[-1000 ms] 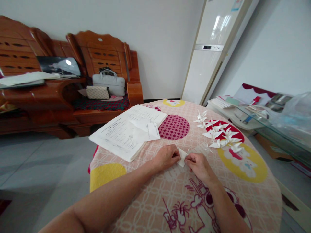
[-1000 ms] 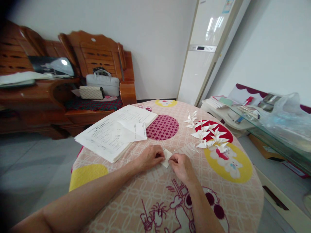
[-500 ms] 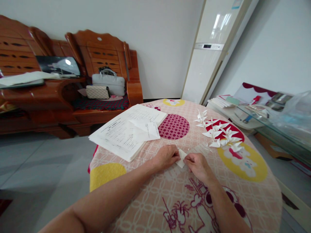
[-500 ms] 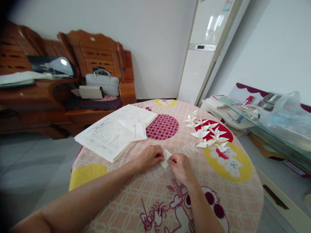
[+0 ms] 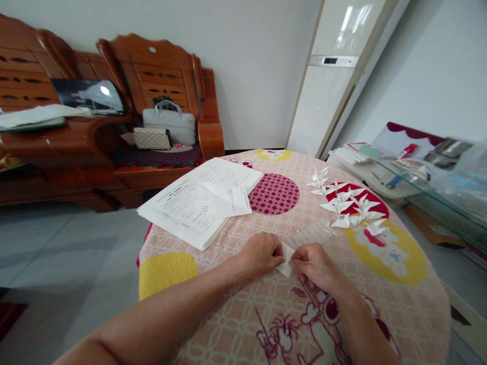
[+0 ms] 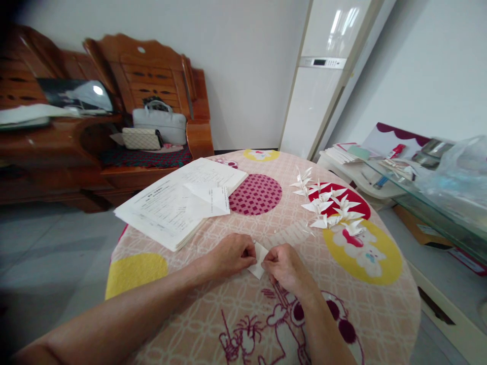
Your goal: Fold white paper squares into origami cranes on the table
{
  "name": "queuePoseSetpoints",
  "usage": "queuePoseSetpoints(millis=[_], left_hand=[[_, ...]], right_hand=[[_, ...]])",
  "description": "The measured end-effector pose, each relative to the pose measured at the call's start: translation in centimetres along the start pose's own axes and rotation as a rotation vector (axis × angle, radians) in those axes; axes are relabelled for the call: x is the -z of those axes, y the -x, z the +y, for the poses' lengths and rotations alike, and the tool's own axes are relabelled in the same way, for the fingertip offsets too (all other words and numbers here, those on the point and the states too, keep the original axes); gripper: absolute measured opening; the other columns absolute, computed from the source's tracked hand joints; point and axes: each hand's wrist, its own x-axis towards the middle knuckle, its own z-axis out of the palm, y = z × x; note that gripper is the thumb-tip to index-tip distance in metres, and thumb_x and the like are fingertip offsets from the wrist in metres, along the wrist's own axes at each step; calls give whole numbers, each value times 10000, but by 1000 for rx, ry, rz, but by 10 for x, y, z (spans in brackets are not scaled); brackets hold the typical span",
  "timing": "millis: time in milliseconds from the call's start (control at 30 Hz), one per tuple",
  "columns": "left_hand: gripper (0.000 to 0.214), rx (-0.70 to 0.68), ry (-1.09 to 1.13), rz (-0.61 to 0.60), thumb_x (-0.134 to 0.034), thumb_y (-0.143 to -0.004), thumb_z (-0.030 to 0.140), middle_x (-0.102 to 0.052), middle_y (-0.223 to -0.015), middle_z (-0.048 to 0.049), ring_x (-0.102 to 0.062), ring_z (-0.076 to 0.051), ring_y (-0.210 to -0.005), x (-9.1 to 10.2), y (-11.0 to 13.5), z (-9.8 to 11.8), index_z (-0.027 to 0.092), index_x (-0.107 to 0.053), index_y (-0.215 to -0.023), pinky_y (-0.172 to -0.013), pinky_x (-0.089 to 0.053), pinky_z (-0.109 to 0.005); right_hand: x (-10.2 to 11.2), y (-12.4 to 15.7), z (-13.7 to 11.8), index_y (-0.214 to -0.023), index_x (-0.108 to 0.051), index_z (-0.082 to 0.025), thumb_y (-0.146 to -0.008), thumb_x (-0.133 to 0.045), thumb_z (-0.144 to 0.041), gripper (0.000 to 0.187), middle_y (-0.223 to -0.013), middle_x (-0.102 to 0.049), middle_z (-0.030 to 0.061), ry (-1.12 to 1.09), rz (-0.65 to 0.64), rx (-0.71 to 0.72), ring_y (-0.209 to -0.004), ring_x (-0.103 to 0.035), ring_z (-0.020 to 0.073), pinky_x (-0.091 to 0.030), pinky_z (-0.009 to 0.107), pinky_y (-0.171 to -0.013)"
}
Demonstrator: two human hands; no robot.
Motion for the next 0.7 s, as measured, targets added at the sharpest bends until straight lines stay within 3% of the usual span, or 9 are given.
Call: queuePoseSetpoints(millis=[700], left_hand=[[199,60,-111,25,-551,-765,279,-704,-758,-60,-615,-190,-694,-5,2,4,171,-716,-734,-630,-429,-277]], right_hand=[[-2,1,-1,-676,-577,-166,-772,-546,-168,101,-415,-558,-39,26,51,16,-299,-455,67,-308,162,-353]])
